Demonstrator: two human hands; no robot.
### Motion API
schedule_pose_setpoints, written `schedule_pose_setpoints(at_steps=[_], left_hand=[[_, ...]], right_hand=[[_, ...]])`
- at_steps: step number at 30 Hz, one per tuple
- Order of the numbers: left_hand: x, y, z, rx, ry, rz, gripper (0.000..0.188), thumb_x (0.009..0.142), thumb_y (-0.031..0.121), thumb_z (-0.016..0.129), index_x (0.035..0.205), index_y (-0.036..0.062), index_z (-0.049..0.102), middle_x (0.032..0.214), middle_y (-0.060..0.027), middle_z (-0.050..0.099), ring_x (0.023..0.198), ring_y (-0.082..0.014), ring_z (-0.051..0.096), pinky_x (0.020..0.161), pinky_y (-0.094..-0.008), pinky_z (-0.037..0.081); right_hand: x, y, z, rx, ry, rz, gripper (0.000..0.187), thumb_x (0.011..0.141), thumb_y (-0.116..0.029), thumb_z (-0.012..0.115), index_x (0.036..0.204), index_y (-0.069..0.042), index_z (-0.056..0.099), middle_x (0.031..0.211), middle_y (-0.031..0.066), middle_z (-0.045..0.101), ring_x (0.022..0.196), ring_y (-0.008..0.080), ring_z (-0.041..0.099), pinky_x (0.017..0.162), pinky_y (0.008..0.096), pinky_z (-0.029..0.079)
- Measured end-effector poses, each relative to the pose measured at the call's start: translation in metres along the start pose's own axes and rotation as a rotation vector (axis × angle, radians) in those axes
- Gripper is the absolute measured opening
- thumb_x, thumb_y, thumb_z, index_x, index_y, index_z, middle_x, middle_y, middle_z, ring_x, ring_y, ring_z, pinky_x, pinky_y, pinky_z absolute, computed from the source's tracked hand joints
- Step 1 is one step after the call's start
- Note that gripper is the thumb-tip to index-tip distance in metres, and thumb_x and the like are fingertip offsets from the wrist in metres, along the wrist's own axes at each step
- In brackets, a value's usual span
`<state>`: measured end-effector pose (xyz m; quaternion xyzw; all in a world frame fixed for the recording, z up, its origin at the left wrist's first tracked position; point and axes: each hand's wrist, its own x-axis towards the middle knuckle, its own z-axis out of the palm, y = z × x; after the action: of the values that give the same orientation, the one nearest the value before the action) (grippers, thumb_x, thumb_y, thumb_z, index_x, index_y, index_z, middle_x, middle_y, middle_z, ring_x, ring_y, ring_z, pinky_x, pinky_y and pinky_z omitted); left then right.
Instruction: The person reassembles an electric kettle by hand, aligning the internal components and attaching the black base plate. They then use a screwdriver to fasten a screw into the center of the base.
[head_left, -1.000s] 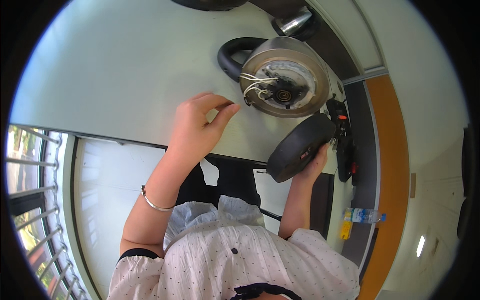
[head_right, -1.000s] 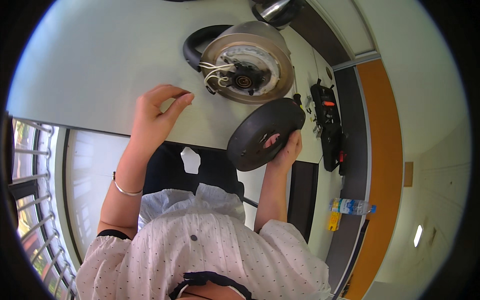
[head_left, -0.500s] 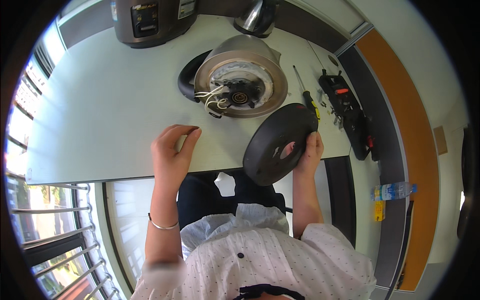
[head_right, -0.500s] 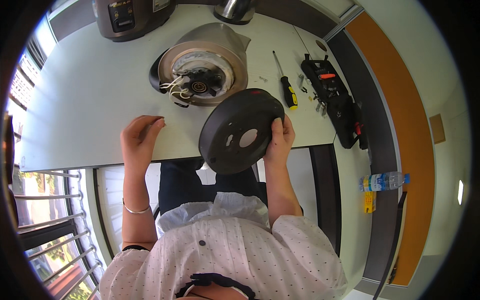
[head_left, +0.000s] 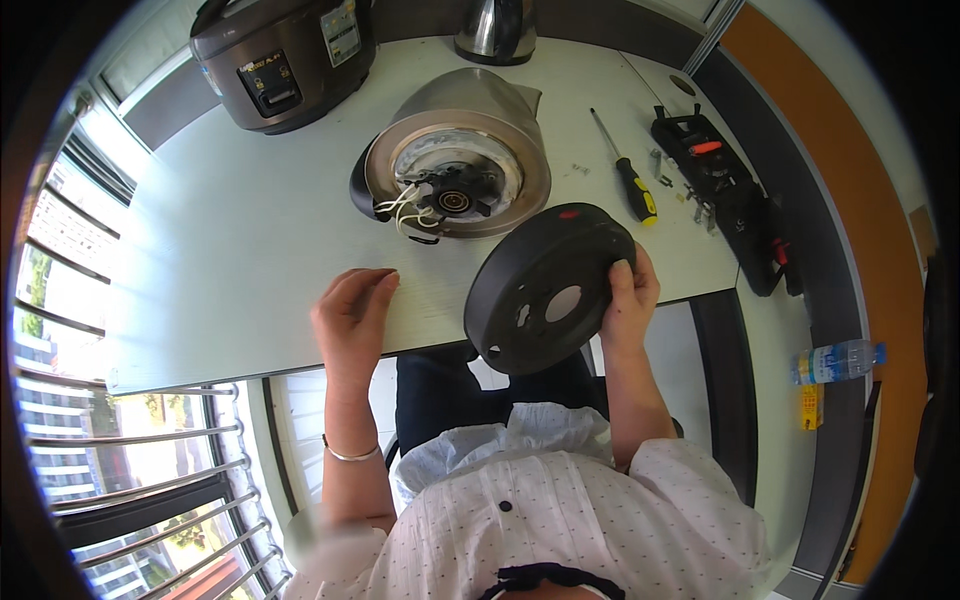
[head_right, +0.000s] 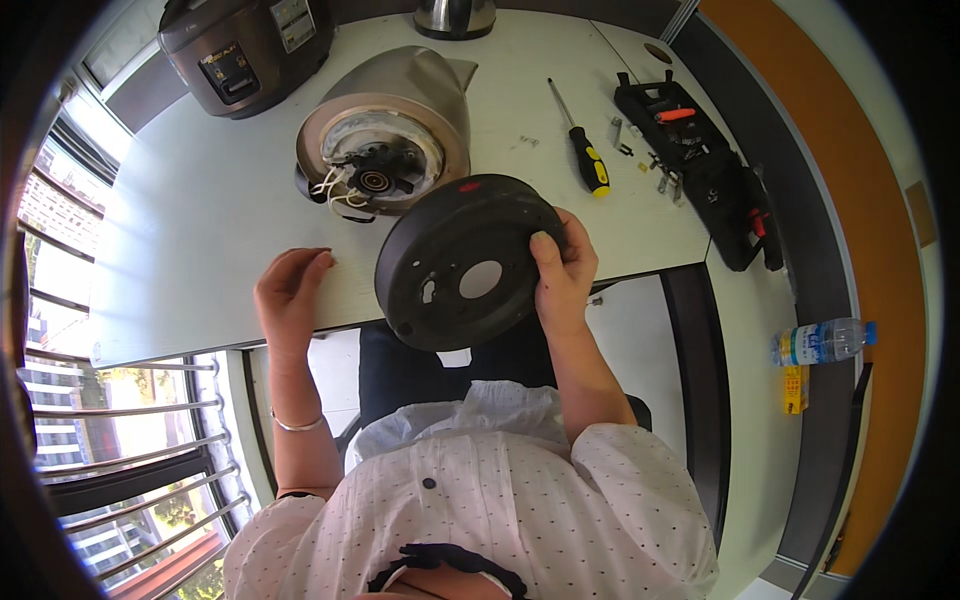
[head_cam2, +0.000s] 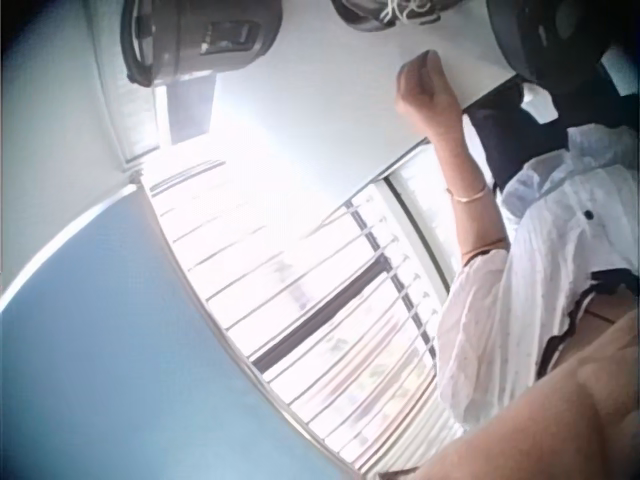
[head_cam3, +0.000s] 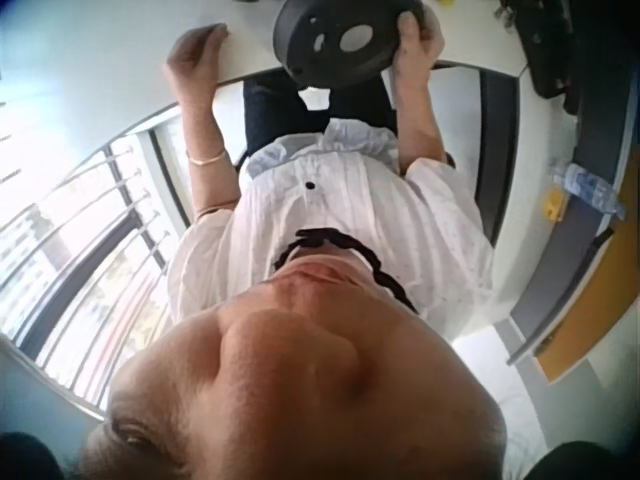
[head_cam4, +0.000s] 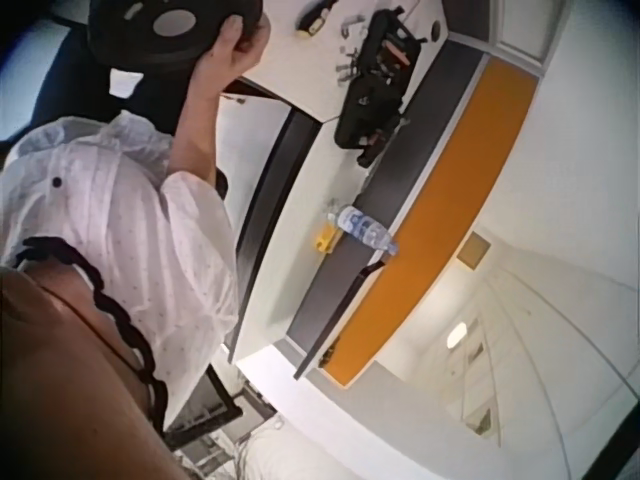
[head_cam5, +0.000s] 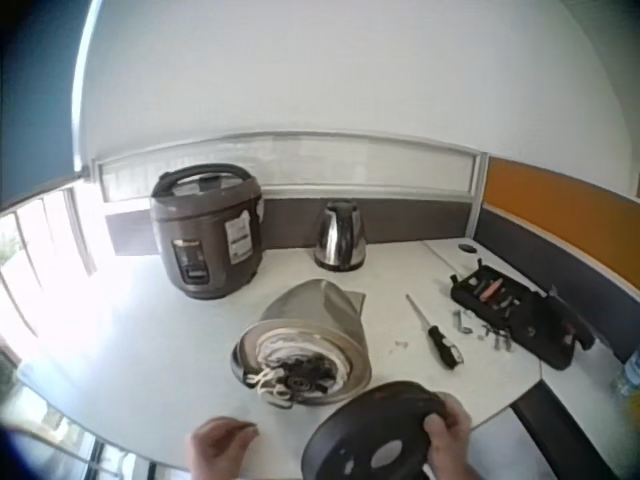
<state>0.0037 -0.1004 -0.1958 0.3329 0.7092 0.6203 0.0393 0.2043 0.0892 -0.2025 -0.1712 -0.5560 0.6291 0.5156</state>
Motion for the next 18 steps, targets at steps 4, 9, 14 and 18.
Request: schedule_pose_setpoints(at_steps=[4, 9, 14, 18], left_hand=[[-0.0004, 0.0019, 0.0017, 0.021, 0.011, -0.015, 0.008, 0.078, 0.002, 0.067, 0.083, -0.0040, 0.067, 0.079, -0.0095, 0.066, 0.070, -0.0145, 0.060, 0.066, -0.0244, 0.047], [-0.0009, 0.0027, 0.0020, 0.031, 0.018, -0.005, 0.007, 0.079, 0.002, 0.067, 0.083, -0.0043, 0.067, 0.079, -0.0093, 0.066, 0.071, -0.0146, 0.060, 0.067, -0.0247, 0.048], [0.0011, -0.0009, 0.0017, 0.004, 0.018, -0.030, 0.008, 0.079, 0.001, 0.066, 0.086, -0.0031, 0.068, 0.081, -0.0089, 0.066, 0.073, -0.0143, 0.061, 0.070, -0.0246, 0.048], [0.0047, -0.0005, -0.0013, -0.058, 0.027, -0.078, 0.023, 0.080, 0.002, 0.066, 0.103, 0.0005, 0.065, 0.092, -0.0080, 0.066, 0.083, -0.0163, 0.062, 0.076, -0.0270, 0.048]], right_hand=[[-0.0030, -0.0048, 0.0025, 0.008, -0.010, -0.005, 0.038, 0.086, -0.018, 0.067, 0.113, 0.004, 0.053, 0.102, 0.0080, 0.063, 0.091, 0.0127, 0.058, 0.085, 0.0258, 0.045], [-0.0037, -0.0049, 0.0001, 0.036, -0.050, 0.034, 0.037, 0.085, -0.016, 0.066, 0.113, 0.004, 0.053, 0.102, 0.0084, 0.062, 0.092, 0.0129, 0.057, 0.086, 0.0258, 0.045], [-0.0045, -0.0046, -0.0003, 0.016, -0.051, 0.029, 0.036, 0.085, -0.014, 0.066, 0.113, 0.004, 0.052, 0.103, 0.0083, 0.061, 0.093, 0.0129, 0.057, 0.086, 0.0257, 0.044], [-0.0047, -0.0043, -0.0014, 0.027, -0.057, 0.044, 0.036, 0.085, -0.013, 0.065, 0.113, 0.004, 0.052, 0.104, 0.0084, 0.061, 0.093, 0.0131, 0.056, 0.086, 0.0260, 0.044]])
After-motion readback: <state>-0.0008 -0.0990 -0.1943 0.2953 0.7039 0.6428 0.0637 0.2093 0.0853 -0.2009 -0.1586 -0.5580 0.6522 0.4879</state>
